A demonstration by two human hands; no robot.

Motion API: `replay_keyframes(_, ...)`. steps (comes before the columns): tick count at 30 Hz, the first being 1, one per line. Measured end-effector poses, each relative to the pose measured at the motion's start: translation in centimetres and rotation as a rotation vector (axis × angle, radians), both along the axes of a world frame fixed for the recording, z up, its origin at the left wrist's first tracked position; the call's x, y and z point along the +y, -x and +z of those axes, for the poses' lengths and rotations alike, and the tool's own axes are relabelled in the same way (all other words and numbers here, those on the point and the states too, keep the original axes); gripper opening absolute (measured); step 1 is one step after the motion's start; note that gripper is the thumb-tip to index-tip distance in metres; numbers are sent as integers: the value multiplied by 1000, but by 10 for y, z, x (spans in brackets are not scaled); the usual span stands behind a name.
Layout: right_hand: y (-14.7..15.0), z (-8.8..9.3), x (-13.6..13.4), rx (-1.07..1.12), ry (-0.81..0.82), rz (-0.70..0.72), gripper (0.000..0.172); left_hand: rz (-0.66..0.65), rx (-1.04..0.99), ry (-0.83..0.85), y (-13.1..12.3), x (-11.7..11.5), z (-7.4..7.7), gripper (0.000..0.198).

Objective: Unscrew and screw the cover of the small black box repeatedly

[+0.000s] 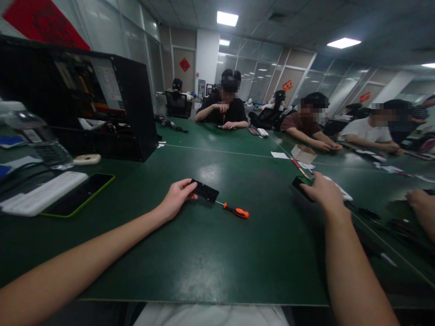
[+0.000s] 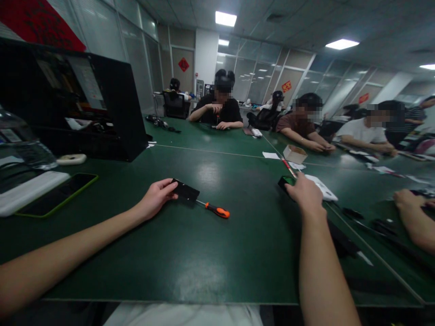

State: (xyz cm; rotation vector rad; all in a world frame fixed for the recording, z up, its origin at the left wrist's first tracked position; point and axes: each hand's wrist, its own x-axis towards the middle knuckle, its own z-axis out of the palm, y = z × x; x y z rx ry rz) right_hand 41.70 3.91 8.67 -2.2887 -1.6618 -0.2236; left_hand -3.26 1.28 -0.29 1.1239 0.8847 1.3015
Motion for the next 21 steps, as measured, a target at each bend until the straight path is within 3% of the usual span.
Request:
replay_keyframes(4,-20,1,-6,75,117,-183,45,-20,-13,-3,1,1,-2,36)
replay_keyframes(7,-2,6,-4,115,35,-127,44,-54,-4,-8,1,1,-3,35)
replay_keyframes(9,27,8,-1,153,-71,28,44,-92,11,-18,-1,-1,-3,35)
replay_keyframes(12,90,3,-1,276,-127,384,42,-158,50,-50,-4,-6,-2,34)
replay_keyframes(17,191,-21,-33,444,70,966,27,-244,138,-134,-8,-14,0,27)
replay_keyframes(21,223,-33,-56,473,171,1131,22,-269,183,-194,-8,-17,1,25)
